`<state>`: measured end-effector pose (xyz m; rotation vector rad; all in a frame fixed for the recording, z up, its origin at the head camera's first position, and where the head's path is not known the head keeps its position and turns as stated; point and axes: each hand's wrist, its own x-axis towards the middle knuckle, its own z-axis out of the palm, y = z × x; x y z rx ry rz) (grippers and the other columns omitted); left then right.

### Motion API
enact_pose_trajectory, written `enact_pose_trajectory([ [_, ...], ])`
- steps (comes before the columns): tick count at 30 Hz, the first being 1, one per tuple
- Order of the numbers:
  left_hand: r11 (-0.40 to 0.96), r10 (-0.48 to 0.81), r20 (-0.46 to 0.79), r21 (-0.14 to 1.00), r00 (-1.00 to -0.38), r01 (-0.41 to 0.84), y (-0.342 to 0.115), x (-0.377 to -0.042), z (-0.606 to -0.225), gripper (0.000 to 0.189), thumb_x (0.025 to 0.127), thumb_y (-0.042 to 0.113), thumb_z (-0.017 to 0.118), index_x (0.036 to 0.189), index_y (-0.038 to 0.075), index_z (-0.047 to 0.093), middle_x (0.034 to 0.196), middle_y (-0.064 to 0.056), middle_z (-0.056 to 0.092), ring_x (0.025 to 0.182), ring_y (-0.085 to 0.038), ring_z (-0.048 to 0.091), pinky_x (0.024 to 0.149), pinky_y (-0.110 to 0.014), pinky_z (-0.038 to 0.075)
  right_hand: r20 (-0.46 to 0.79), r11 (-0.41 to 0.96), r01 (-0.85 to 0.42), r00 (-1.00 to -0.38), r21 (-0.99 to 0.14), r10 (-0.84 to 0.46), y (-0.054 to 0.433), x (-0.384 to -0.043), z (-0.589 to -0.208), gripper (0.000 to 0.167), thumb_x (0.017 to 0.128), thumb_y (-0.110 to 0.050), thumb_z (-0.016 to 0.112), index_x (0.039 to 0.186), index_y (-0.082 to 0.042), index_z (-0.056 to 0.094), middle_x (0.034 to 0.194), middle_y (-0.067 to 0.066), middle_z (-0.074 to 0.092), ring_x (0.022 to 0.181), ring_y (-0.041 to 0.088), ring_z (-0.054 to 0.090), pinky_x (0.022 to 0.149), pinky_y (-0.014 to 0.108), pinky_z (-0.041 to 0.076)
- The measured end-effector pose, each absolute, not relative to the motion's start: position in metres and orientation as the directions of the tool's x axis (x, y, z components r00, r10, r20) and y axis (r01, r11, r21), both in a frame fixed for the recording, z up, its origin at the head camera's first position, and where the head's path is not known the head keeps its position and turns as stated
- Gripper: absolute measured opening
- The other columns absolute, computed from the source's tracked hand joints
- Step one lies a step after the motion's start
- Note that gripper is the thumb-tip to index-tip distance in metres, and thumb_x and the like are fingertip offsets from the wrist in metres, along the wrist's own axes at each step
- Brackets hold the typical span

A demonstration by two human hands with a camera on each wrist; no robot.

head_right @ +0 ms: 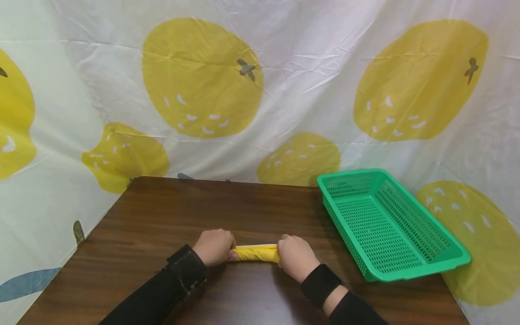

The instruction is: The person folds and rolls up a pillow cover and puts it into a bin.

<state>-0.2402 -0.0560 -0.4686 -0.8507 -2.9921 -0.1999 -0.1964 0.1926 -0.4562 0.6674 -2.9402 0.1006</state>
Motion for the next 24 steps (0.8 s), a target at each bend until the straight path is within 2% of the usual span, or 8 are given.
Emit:
enact_pose_trajectory([
  [5,0.881,0.459,0.069,0.095,-0.886,0.464,-0.056,-0.233,-0.469,0.038,0.087,0.043,0.085,0.065,0.017,0.068,0.065,0.002,0.063,0.062,-0.016,0.06,0.056,-0.044,0.054,0.154,0.898,-0.44,-0.889,-0.024,-0.431,0.192,-0.195,-0.457,0.027,0.07,-0.012,0.099,0.077,-0.005,0.074,0.077,0.003,0.061,0.069,0.02,0.061,0.071,0.041,0.057],
  [11,0.91,0.396,0.06,0.109,-0.916,0.401,-0.058,-0.228,-0.474,0.044,0.09,0.05,0.081,0.069,0.013,0.069,0.066,-0.001,0.064,0.062,-0.017,0.061,0.055,-0.045,0.055,0.174,0.902,-0.432,-0.887,0.015,-0.428,0.192,-0.195,-0.46,0.027,0.072,-0.011,0.097,0.078,-0.005,0.072,0.079,0.004,0.063,0.073,0.023,0.063,0.074,0.041,0.059],
  [19,0.923,0.347,-0.107,0.216,-0.932,0.319,-0.061,-0.237,-0.472,0.044,0.092,0.052,0.078,0.072,0.014,0.069,0.068,0.002,0.058,0.064,-0.017,0.054,0.063,-0.041,0.049,0.258,0.882,-0.455,-0.844,0.121,-0.471,0.192,-0.186,-0.471,0.028,0.076,-0.013,0.095,0.086,-0.005,0.069,0.085,0.007,0.069,0.078,0.024,0.064,0.073,0.038,0.06],
  [24,0.909,0.376,-0.136,0.245,-0.916,0.337,-0.062,-0.237,-0.468,0.044,0.093,0.051,0.078,0.068,0.016,0.068,0.067,0.003,0.058,0.063,-0.016,0.053,0.062,-0.041,0.049,0.192,0.872,-0.487,-0.851,0.06,-0.488,0.198,-0.19,-0.463,0.025,0.078,-0.011,0.092,0.082,-0.01,0.067,0.079,0.002,0.067,0.071,0.019,0.062,0.069,0.037,0.057],
])
